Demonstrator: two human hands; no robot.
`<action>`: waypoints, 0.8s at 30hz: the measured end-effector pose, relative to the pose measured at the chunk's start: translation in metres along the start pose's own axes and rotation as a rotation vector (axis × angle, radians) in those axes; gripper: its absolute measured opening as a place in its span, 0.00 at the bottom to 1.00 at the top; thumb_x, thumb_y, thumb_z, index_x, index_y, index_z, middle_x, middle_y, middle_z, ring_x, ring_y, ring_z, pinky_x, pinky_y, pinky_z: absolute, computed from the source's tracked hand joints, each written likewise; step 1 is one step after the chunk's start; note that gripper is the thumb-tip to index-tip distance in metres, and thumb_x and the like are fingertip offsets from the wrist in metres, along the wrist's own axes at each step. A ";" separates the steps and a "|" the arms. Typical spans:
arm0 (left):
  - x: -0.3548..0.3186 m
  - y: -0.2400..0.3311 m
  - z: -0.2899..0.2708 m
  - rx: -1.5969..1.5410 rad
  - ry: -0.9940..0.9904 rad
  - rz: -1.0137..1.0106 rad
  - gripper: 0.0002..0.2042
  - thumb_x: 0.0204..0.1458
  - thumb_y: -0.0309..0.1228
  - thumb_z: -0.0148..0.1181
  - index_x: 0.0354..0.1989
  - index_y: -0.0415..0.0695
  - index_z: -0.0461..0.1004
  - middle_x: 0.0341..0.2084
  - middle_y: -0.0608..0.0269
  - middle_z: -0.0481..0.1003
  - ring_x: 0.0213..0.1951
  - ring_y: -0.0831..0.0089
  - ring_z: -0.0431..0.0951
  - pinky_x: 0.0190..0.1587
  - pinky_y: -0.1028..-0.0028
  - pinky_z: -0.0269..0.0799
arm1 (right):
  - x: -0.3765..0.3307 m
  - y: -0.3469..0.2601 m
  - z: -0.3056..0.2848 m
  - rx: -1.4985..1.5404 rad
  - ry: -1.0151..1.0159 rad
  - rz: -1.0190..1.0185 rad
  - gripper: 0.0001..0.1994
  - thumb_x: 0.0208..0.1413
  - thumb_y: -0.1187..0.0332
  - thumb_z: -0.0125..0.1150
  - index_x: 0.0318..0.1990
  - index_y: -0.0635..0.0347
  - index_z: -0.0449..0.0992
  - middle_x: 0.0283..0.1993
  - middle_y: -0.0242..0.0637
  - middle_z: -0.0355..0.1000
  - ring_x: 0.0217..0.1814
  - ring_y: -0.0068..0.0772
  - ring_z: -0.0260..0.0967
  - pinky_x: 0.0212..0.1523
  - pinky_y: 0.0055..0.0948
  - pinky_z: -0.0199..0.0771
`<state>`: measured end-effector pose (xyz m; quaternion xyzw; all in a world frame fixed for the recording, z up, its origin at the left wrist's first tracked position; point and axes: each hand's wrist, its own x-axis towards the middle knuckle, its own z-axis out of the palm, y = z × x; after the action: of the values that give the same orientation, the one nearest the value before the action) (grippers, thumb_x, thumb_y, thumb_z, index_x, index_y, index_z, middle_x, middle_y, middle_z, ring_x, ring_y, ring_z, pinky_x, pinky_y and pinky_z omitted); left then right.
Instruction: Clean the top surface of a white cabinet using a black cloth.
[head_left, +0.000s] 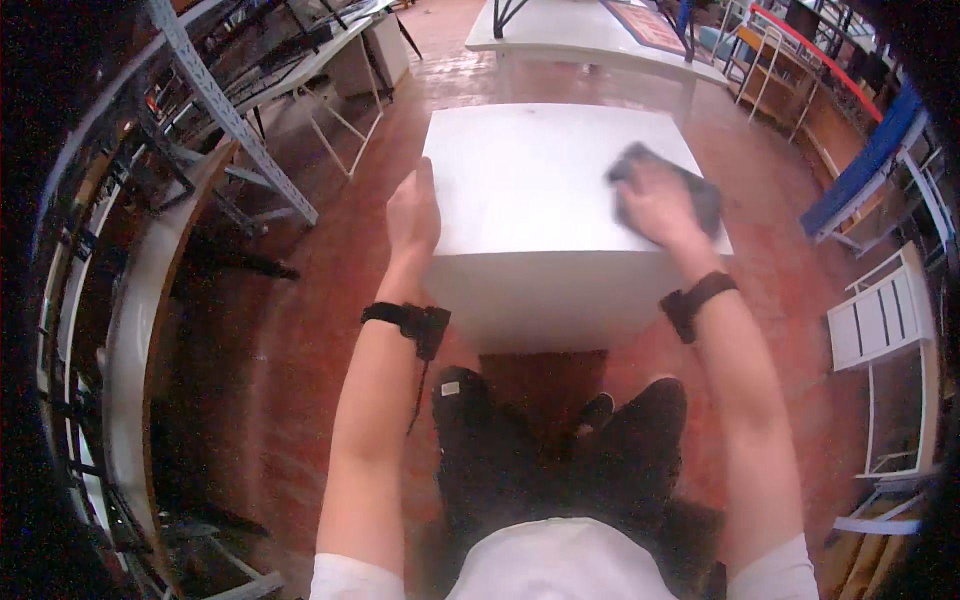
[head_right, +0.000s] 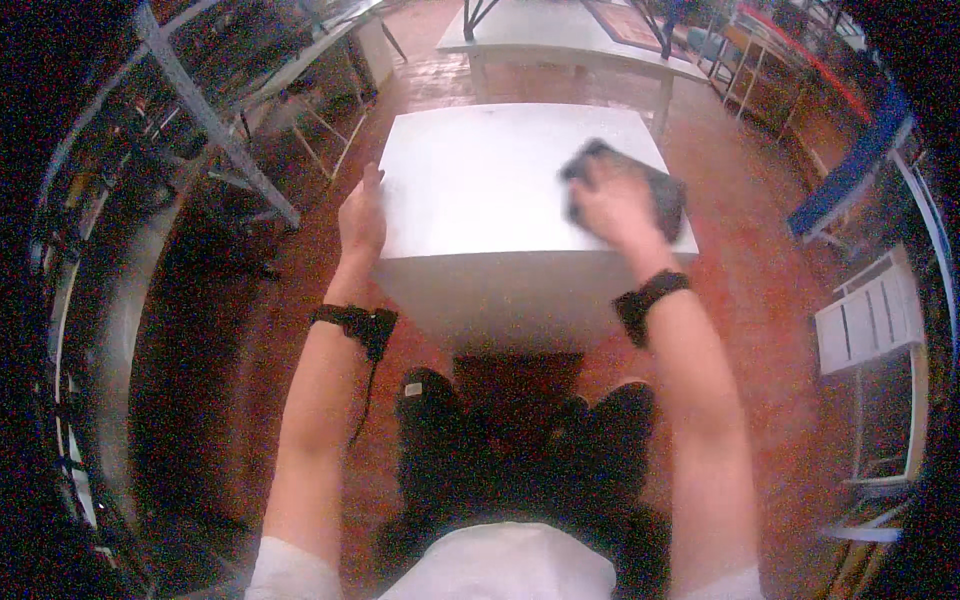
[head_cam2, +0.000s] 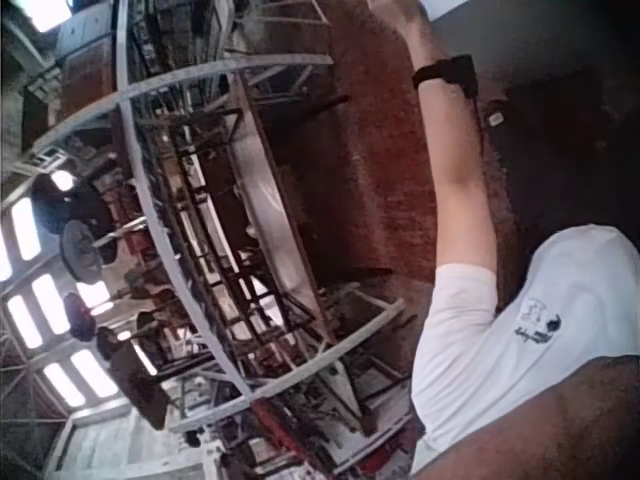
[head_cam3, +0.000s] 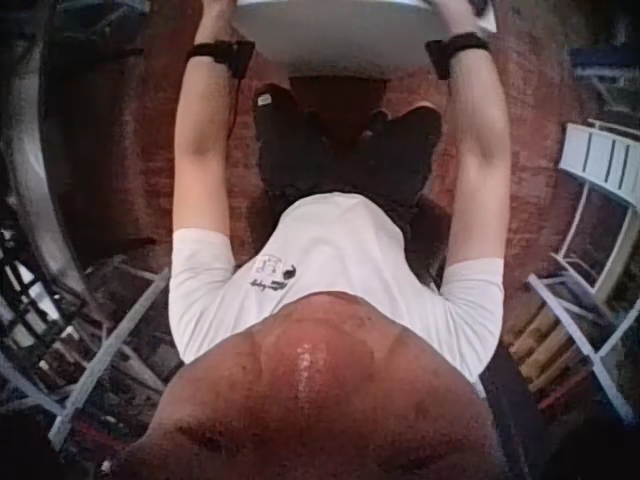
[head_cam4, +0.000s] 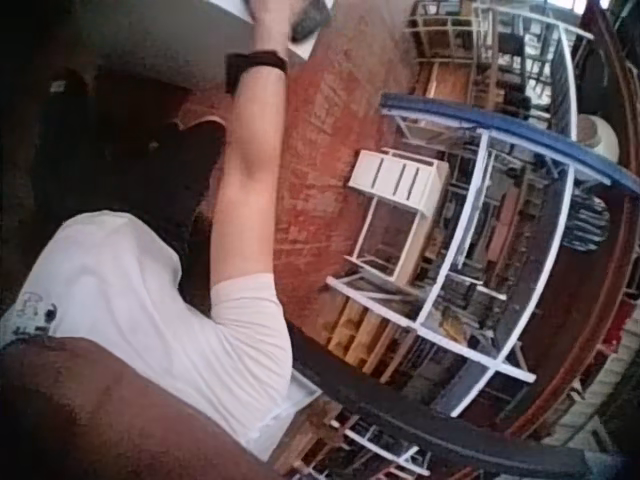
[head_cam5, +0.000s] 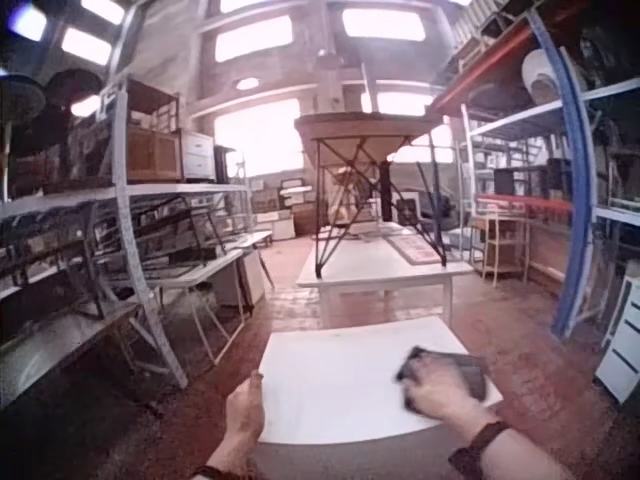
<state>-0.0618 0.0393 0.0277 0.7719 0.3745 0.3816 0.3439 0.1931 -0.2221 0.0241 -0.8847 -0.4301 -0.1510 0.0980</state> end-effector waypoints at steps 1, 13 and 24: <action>0.004 -0.002 -0.002 0.047 -0.020 -0.017 0.33 0.71 0.55 0.37 0.52 0.36 0.79 0.50 0.35 0.78 0.56 0.36 0.75 0.59 0.50 0.67 | 0.004 -0.044 -0.010 0.101 0.011 -0.050 0.25 0.64 0.53 0.53 0.58 0.63 0.77 0.64 0.54 0.73 0.67 0.56 0.69 0.70 0.51 0.65; 0.011 -0.028 -0.001 -0.077 0.062 0.042 0.34 0.71 0.56 0.38 0.57 0.35 0.79 0.51 0.43 0.81 0.55 0.51 0.80 0.59 0.60 0.69 | 0.015 -0.210 0.018 0.362 0.014 -0.425 0.26 0.64 0.52 0.54 0.65 0.54 0.74 0.73 0.45 0.66 0.78 0.47 0.58 0.78 0.49 0.51; -0.007 -0.005 0.001 0.013 0.060 0.091 0.29 0.71 0.52 0.40 0.52 0.37 0.80 0.46 0.40 0.82 0.50 0.43 0.80 0.53 0.54 0.72 | 0.011 0.068 0.002 -0.076 -0.082 0.226 0.33 0.71 0.45 0.42 0.74 0.57 0.62 0.79 0.49 0.56 0.80 0.54 0.53 0.80 0.50 0.47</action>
<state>-0.0660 0.0354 0.0208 0.7787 0.3515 0.4173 0.3098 0.2539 -0.2552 0.0233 -0.9359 -0.3253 -0.1191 0.0632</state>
